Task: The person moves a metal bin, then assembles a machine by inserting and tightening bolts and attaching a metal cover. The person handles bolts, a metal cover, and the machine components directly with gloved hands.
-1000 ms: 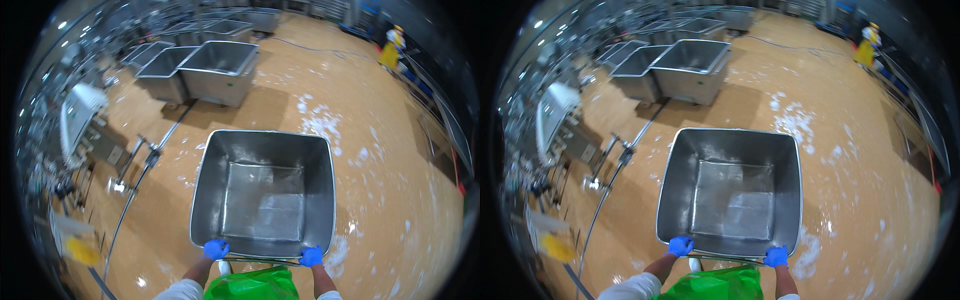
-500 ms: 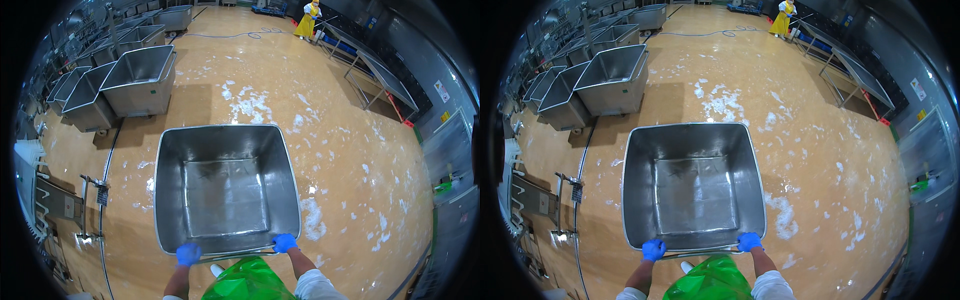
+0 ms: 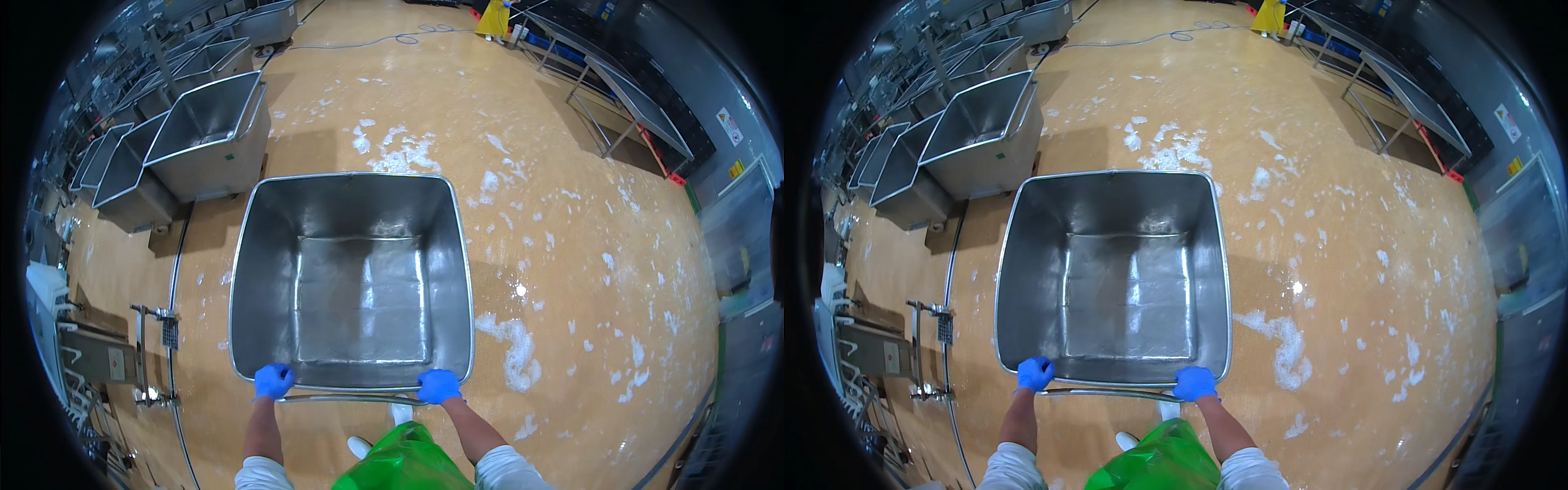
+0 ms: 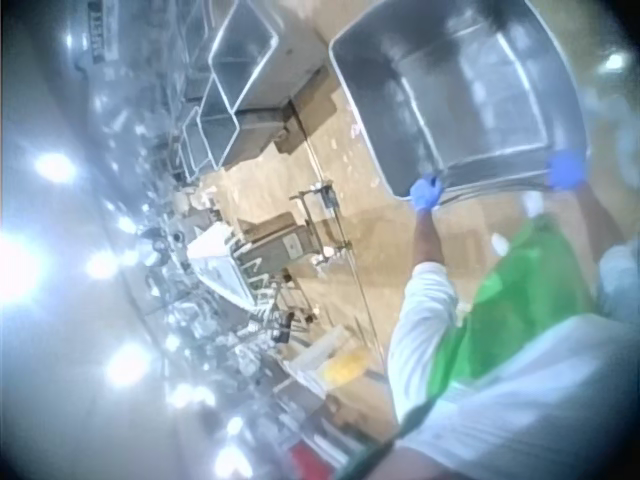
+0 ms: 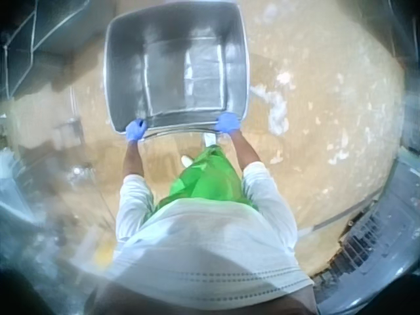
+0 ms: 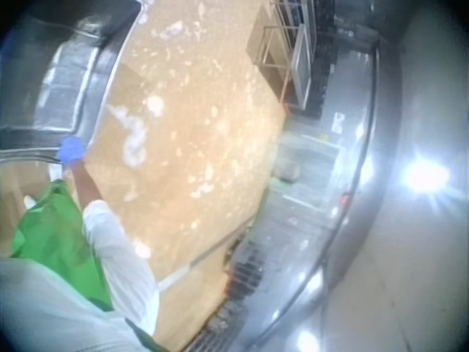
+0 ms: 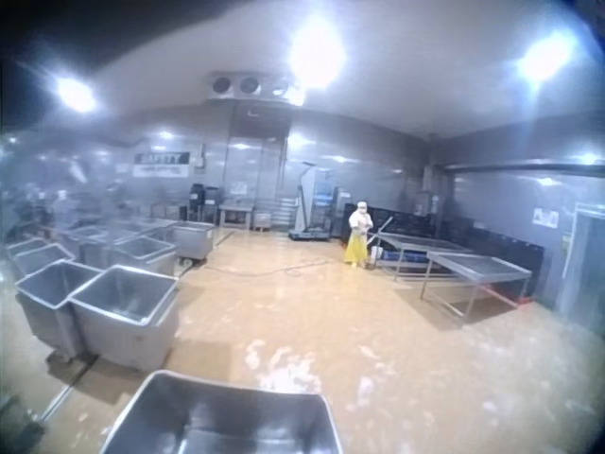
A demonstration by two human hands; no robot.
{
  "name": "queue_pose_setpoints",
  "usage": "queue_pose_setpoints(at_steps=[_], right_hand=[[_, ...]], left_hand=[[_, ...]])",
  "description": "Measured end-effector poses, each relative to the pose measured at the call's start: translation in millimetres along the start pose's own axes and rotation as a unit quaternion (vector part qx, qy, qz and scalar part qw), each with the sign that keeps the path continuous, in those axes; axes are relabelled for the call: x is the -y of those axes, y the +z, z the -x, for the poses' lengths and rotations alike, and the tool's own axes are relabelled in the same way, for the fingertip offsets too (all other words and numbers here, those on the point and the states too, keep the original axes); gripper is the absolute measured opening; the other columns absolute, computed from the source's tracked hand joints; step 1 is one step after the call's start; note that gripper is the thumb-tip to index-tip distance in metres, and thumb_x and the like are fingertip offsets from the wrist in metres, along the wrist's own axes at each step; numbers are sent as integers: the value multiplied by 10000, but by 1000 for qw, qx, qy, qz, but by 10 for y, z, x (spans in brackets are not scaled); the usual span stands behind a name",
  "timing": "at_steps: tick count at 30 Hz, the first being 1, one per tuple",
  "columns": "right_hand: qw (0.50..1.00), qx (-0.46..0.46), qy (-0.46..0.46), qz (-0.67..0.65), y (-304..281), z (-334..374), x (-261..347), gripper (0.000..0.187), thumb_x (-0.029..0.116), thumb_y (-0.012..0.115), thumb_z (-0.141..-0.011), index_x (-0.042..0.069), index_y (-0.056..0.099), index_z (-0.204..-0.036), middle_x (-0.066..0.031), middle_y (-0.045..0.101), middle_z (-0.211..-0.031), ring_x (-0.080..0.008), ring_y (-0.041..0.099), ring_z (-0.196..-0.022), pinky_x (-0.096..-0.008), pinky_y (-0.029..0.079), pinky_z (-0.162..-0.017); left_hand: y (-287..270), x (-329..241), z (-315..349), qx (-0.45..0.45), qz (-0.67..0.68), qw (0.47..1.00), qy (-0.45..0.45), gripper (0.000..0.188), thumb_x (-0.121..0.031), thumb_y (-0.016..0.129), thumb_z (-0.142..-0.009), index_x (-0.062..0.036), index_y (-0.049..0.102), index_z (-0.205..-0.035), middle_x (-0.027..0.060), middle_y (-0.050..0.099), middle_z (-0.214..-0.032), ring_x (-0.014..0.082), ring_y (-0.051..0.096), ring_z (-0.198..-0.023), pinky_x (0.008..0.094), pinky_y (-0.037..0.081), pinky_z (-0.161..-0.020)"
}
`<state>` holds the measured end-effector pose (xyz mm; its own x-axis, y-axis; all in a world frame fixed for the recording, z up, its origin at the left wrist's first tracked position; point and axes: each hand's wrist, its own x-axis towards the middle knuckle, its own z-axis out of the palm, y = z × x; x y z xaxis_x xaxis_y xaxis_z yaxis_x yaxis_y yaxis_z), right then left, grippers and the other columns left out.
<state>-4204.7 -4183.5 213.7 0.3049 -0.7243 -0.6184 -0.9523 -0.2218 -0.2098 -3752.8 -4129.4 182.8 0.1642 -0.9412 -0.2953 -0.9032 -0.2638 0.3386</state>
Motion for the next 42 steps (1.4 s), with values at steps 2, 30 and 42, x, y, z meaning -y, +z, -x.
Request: queue_pose_setpoints(at_steps=[2, 30, 42], right_hand=[[1000, 14, -1, -3, -229, -245, -32, 342, 349, 614, -707, 165, 731, -971, -149, 704, -996, -343, 681, -909, -466, 540, -800], [997, -11, -73, -11, -2160, -3760, 264, 334, 326, 569, -812, 116, 712, -1029, -207, 689, -974, -415, 656, -916, -510, 521, -807], [995, -77, -51, -24, -3748, -6005, -336, 351, 304, 679, -654, 129, 749, -950, -150, 713, -896, -337, 686, -843, -425, 545, -777]], left_hand=[[-82, -71, -269, 9, 2, 1000, -14, 281, -383, 584, -791, -154, 741, -833, 124, 698, -794, 346, 669, -769, 450, 532, -698], [-1348, 138, -4160, 91, -28, 994, -48, 445, -517, 521, -822, -134, 738, -884, 153, 701, -876, 365, 668, -815, 481, 530, -725], [-1982, -430, -6661, 106, -36, 992, -64, 417, -479, 493, -836, -136, 728, -870, 162, 691, -856, 384, 659, -784, 490, 528, -698]])
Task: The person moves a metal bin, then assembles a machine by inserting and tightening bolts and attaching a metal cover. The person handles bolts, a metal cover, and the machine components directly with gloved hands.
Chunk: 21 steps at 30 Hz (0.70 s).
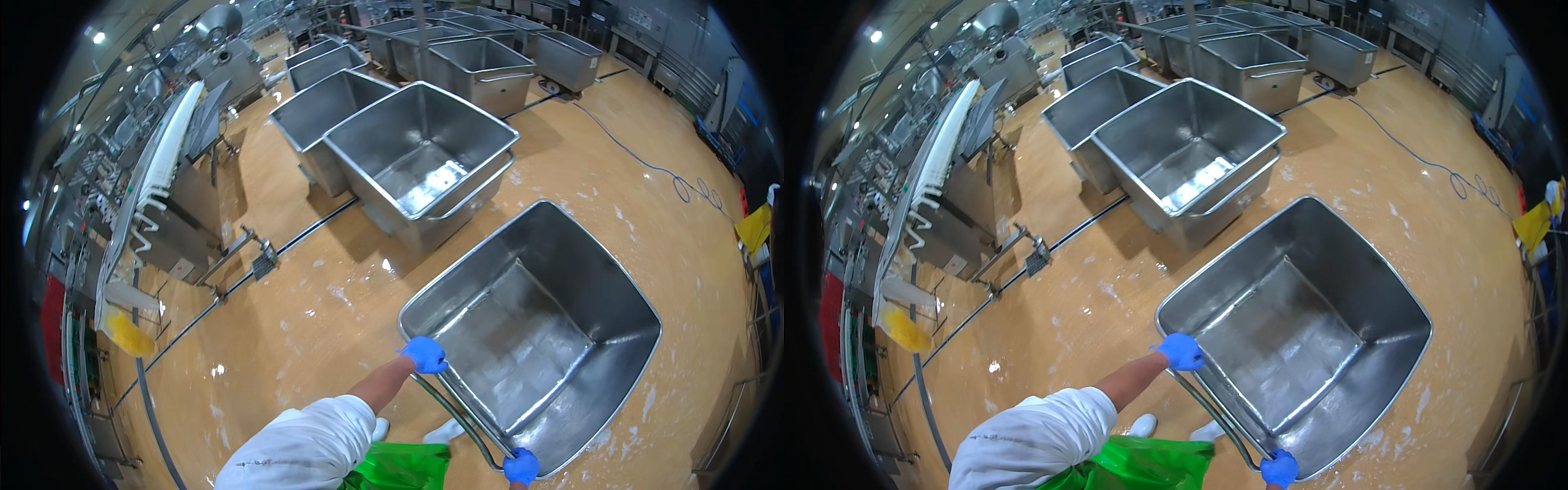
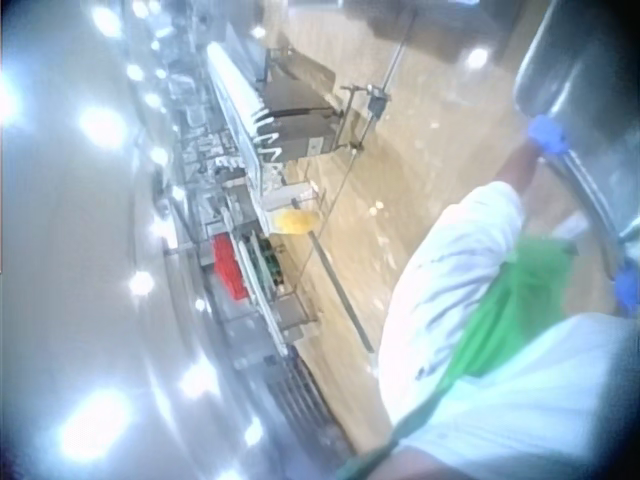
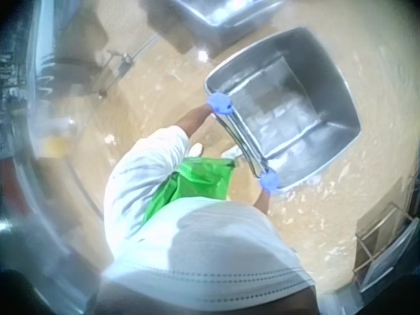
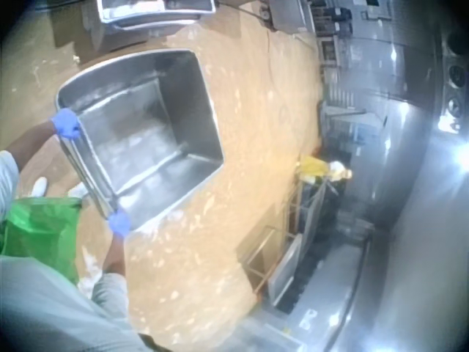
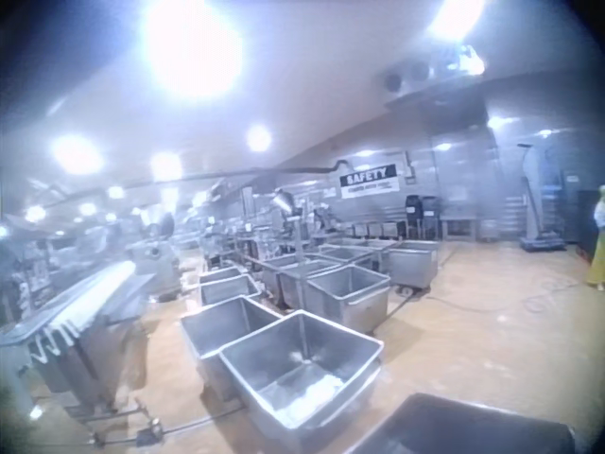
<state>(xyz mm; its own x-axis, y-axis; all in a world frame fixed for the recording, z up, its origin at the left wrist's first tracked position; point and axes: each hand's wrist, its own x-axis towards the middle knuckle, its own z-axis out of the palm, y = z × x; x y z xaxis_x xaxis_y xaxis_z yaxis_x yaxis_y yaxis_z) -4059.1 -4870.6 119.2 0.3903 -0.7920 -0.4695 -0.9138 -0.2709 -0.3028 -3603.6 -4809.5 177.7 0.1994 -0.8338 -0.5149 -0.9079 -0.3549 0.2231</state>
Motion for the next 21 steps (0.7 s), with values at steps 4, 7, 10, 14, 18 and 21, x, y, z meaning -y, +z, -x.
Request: queue_pose_setpoints(at_steps=[4, 7, 10, 14, 18, 21], right_hand=[[1000, -15, -15, 18, -446, -890, -419, 387, 338, 703, -640, 138, 739, -970, -124, 708, -932, -323, 678, -867, -427, 539, -790], [999, 10, -26, 30, -973, -1590, -581, 401, 326, 708, -627, 126, 734, -974, -132, 704, -956, -327, 673, -879, -423, 535, -805], [997, 53, -47, 39, -1590, -2332, -705, 399, 288, 666, -672, 119, 718, -1030, -171, 696, -1043, -350, 666, -953, -452, 520, -853], [988, 70, -83, 109, -2348, -3294, -681, 450, 268, 588, -760, 135, 658, -1184, -186, 676, -1095, -373, 656, -983, -459, 526, -845], [989, -23, -10, 144, -2635, -4212, -397, 444, 304, 621, -738, 141, 665, -1148, -162, 614, -1233, -379, 583, -1130, -522, 441, -979], [993, -78, -43, 72, -2609, -4832, 445, 323, 276, 688, -647, 183, 749, -950, -162, 558, -1261, -375, 503, -1208, -574, 271, -1071]], left_hand=[[-318, -316, -767, -27, 12, 1000, -3, 410, -467, 484, -837, -138, 728, -838, 169, 689, -839, 387, 658, -755, 502, 525, -676], [-612, -535, -1327, -27, 22, 999, -16, 399, -438, 462, -852, -141, 729, -828, 178, 689, -833, 382, 662, -753, 504, 528, -685], [-1026, -821, -1710, 29, 29, 998, -56, 445, -463, 447, -863, -138, 745, -926, 156, 705, -929, 363, 671, -864, 496, 530, -782], [-1363, -1051, -2542, 7, 67, 995, -71, 467, -468, 440, -879, -118, 740, -950, 173, 702, -951, 367, 669, -882, 503, 519, -816], [-1667, -1226, -3298, -4, 120, 990, -71, 501, -483, 437, -890, -85, 737, -936, 184, 702, -948, 384, 669, -879, 511, 518, -809], [-1952, -1310, -3829, -3, 168, 982, -89, 507, -486, 444, -888, -74, 740, -885, 191, 702, -906, 394, 673, -842, 503, 530, -775]])
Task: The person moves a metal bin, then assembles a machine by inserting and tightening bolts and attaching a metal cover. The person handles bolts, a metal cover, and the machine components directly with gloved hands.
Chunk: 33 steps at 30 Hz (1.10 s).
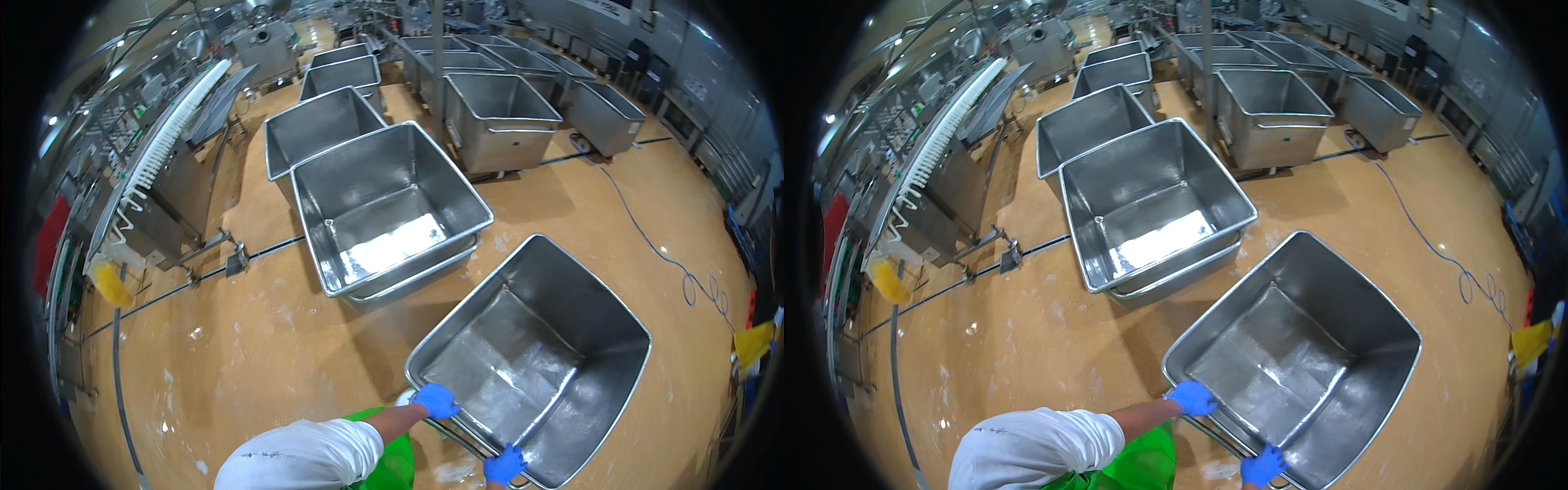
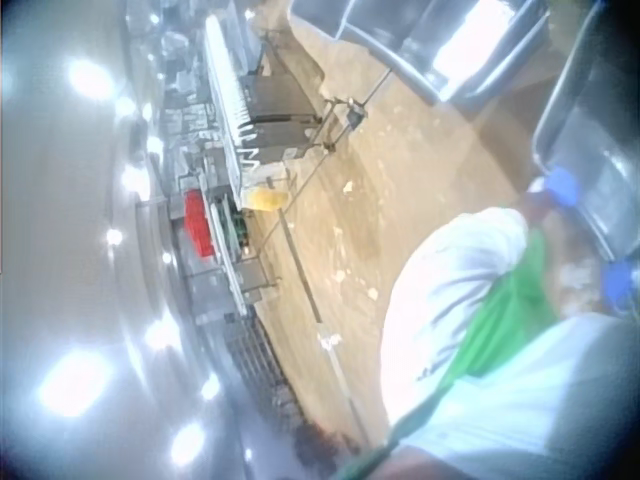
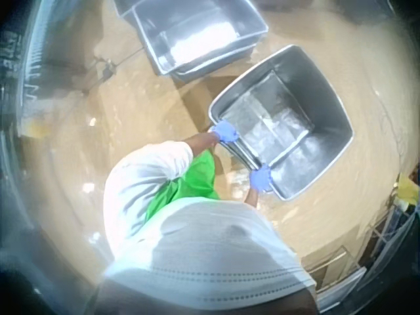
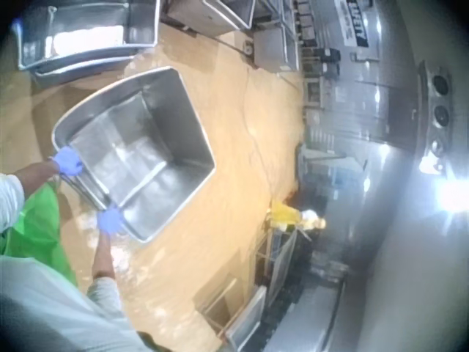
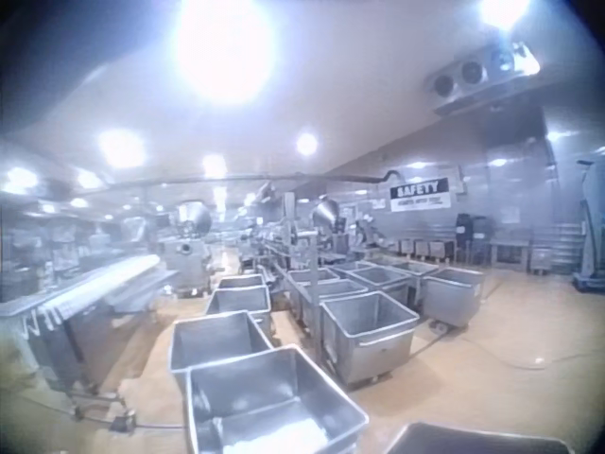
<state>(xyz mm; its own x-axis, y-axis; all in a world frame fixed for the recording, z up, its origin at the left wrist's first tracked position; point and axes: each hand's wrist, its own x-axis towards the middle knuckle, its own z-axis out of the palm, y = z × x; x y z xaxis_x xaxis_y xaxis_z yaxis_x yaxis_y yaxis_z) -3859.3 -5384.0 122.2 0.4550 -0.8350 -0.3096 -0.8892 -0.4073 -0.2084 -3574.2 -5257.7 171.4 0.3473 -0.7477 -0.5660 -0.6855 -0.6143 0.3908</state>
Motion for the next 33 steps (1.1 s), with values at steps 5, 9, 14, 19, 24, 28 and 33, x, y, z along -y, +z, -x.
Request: queue_pose_setpoints(at_steps=[5, 9, 14, 19, 24, 28, 33], right_hand=[[978, 81, 18, 192, -260, -1373, 237, 283, 321, 661, -717, 247, 755, -973, -105, 596, -1167, -352, 485, -1223, -657, 170, -1101], [965, 149, 21, 216, -600, -2125, 450, 327, 340, 644, -754, 295, 736, -1065, -83, 582, -1253, -351, 429, -1299, -683, 93, -1125], [960, 167, 20, 222, -912, -3118, 594, 335, 350, 618, -785, 310, 723, -1100, -65, 544, -1347, -353, 364, -1365, -688, 71, -1127], [936, 175, -51, 302, -1238, -4119, 626, 440, 337, 567, -836, 183, 628, -1243, -136, 572, -1306, -393, 486, -1252, -727, 290, -1021], [928, 173, -104, 312, -1419, -5250, 498, 421, 372, 540, -868, 254, 620, -1264, -113, 538, -1371, -399, 406, -1329, -806, 171, -1008], [905, 207, -139, 344, -1840, -6128, 520, 450, 400, 517, -877, 251, 606, -1292, -118, 537, -1386, -396, 413, -1330, -761, 195, -1047], [898, 148, -141, 389, -2188, -7030, 585, 394, 356, 481, -904, 215, 665, -1223, -102, 603, -1318, -378, 446, -1319, -718, 227, -1066]], left_hand=[[-507, -215, -947, -24, 19, 1000, -6, 522, -493, 443, -888, -62, 738, -878, 203, 700, -906, 396, 672, -848, 498, 530, -788], [-780, -336, -1627, -22, 21, 999, -19, 537, -513, 445, -883, -68, 745, -890, 203, 702, -929, 389, 670, -884, 497, 523, -817], [-1549, -498, -2382, 64, 19, 997, -45, 756, -725, 358, -867, -90, 746, -997, 176, 702, -1043, 367, 657, -992, 468, 512, -865], [-1831, -634, -3261, 69, 36, 996, -51, 818, -776, 289, -865, -121, 734, -1072, 173, 681, -1124, 370, 625, -1077, 452, 488, -903], [-2261, -927, -3912, 72, 61, 993, -73, 883, -799, 250, -852, -96, 730, -1088, 153, 688, -1123, 350, 627, -1079, 434, 463, -930], [-2477, -1200, -4453, 7, 60, 996, -59, 858, -762, 228, -882, -99, 741, -1064, 159, 699, -1081, 355, 639, -1043, 449, 455, -924], [-2898, -1517, -4775, -23, 72, 996, -52, 857, -741, 226, -895, -112, 501, -1407, 152, 414, -1494, 321, 343, -1403, 438, 211, -1171]])
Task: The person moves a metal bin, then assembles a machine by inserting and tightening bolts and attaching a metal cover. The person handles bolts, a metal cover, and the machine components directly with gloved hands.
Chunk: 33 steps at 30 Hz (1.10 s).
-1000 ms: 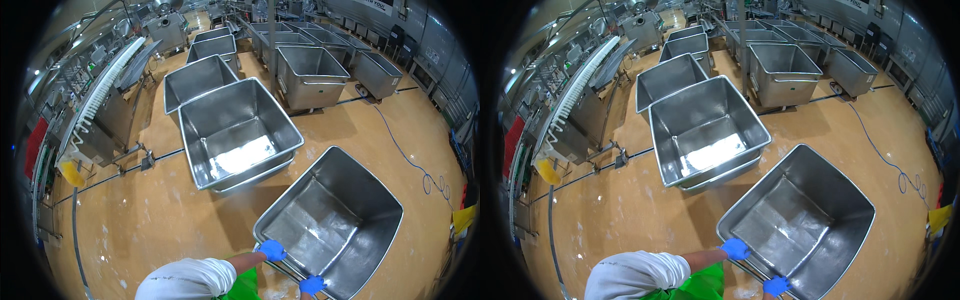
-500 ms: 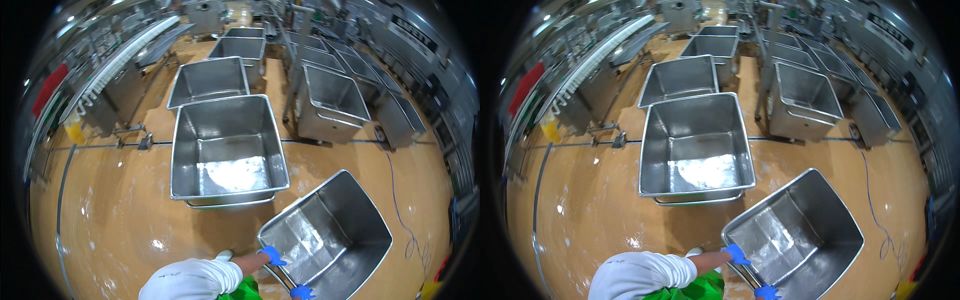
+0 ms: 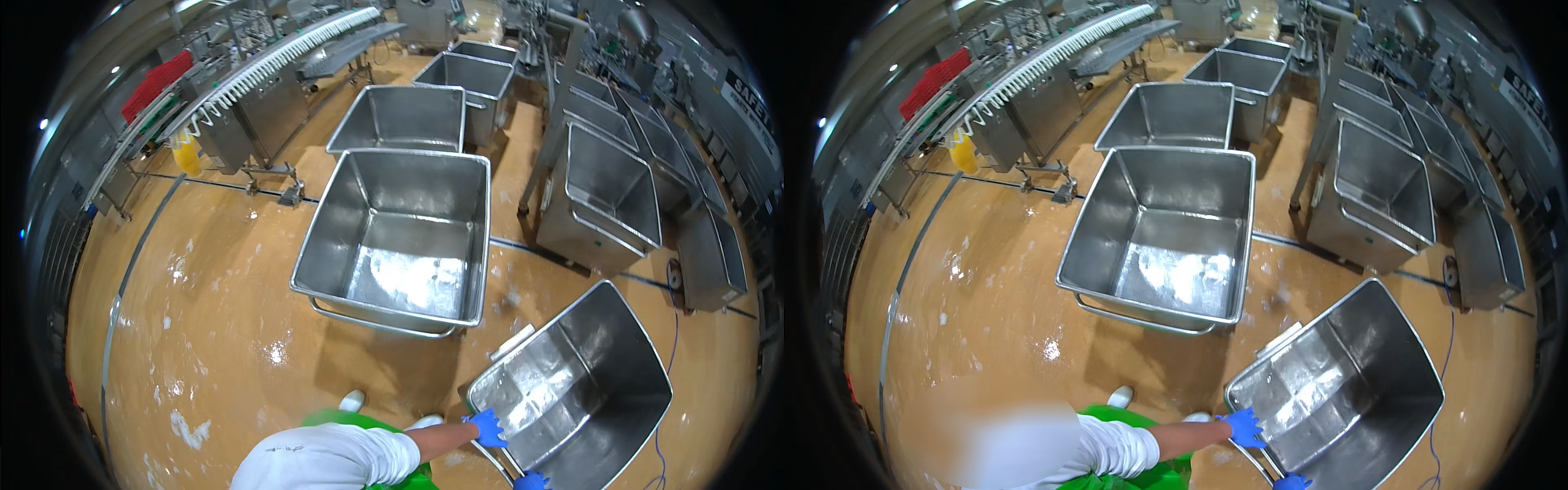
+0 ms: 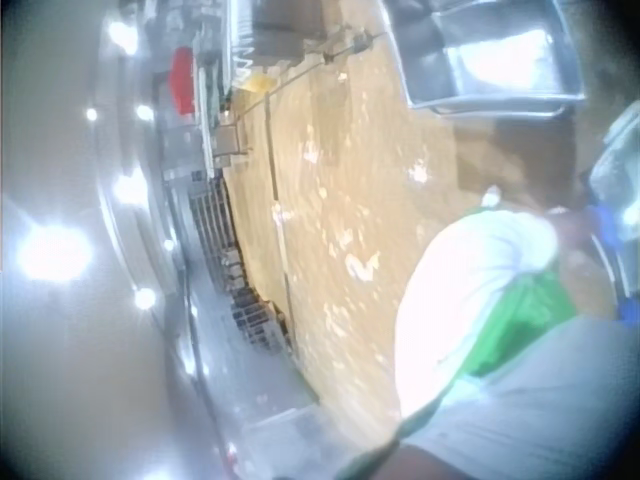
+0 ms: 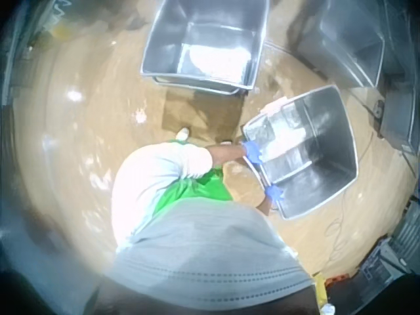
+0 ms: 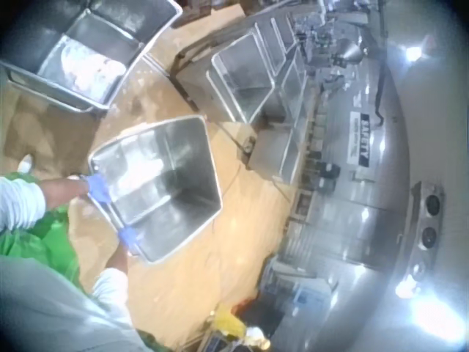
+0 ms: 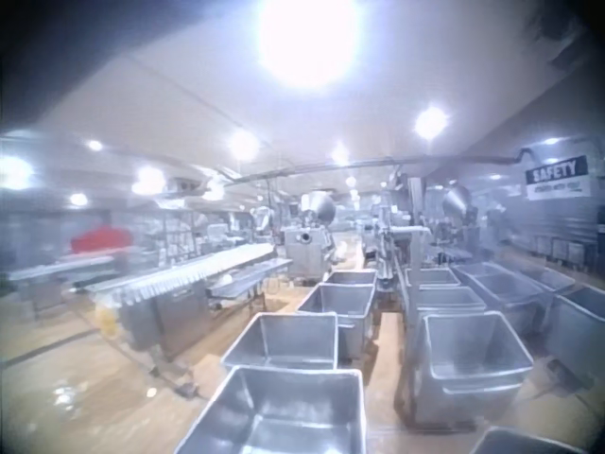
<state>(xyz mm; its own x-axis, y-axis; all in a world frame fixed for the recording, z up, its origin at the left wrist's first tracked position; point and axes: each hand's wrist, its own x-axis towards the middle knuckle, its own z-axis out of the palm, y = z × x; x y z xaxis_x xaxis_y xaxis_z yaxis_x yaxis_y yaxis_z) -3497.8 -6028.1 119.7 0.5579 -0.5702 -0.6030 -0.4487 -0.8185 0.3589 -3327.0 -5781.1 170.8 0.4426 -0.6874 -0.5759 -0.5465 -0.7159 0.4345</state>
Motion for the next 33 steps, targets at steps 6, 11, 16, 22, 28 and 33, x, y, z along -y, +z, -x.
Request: queue_pose_setpoints(at_steps=[6, 11, 16, 22, 28, 33], right_hand=[[1000, -10, -4, 30, -540, -795, -359, 377, 345, 485, -906, 205, 688, -1191, -98, 618, -1301, -383, 477, -1300, -680, 302, -1038], [997, -29, -55, 36, -1091, -1029, -86, 383, 369, 498, -902, 201, 691, -1188, -100, 617, -1302, -391, 484, -1295, -664, 338, -1018], [993, -55, -99, 23, -1526, -1008, 255, 392, 392, 511, -898, 197, 694, -1185, -102, 616, -1304, -400, 490, -1290, -648, 373, -999], [991, -117, 40, -59, -1662, -690, 741, 910, 474, 682, -768, 198, 264, -1527, -166, 265, -1557, -409, 213, -1444, -689, 116, -1117], [995, 19, -73, -64, -1184, 403, 1745, 961, 540, 644, -773, 195, 183, -1543, -212, 155, -1586, -449, 185, -1442, -680, 171, -1110], [938, 83, -337, 1, 294, 516, 2489, 684, 531, 631, -798, 124, 562, -1343, -200, 536, -1373, -336, 513, -1280, -424, 400, -1070]], left_hand=[[16, 449, 108, -96, 381, 917, 65, 721, -631, 357, -958, -104, 439, -1443, 149, 417, -1491, 334, 360, -1386, 423, 237, -1170], [356, 1651, 1664, -60, 293, 932, -204, 757, -668, 398, -922, -93, 485, -1407, 147, 467, -1455, 331, 428, -1347, 442, 306, -1133], [954, 1910, 3661, -106, 299, 868, -382, 687, -607, 364, -940, -128, 473, -1420, 103, 412, -1505, 316, 395, -1377, 470, 289, -1144], [2628, 2262, 4468, -37, 332, 776, -535, 679, -584, 471, -924, -110, 481, -1411, 138, 476, -1444, 300, 454, -1321, 450, 344, -1097], [3547, 1927, 4906, -24, 443, 731, -518, 678, -632, 459, -893, -65, 641, -1215, 164, 636, -1216, 309, 606, -1097, 460, 443, -953], [3889, 2006, 5528, -66, 534, 669, -513, 637, -565, 446, -908, -43, 647, -1213, 201, 634, -1231, 354, 599, -1134, 462, 434, -989]])
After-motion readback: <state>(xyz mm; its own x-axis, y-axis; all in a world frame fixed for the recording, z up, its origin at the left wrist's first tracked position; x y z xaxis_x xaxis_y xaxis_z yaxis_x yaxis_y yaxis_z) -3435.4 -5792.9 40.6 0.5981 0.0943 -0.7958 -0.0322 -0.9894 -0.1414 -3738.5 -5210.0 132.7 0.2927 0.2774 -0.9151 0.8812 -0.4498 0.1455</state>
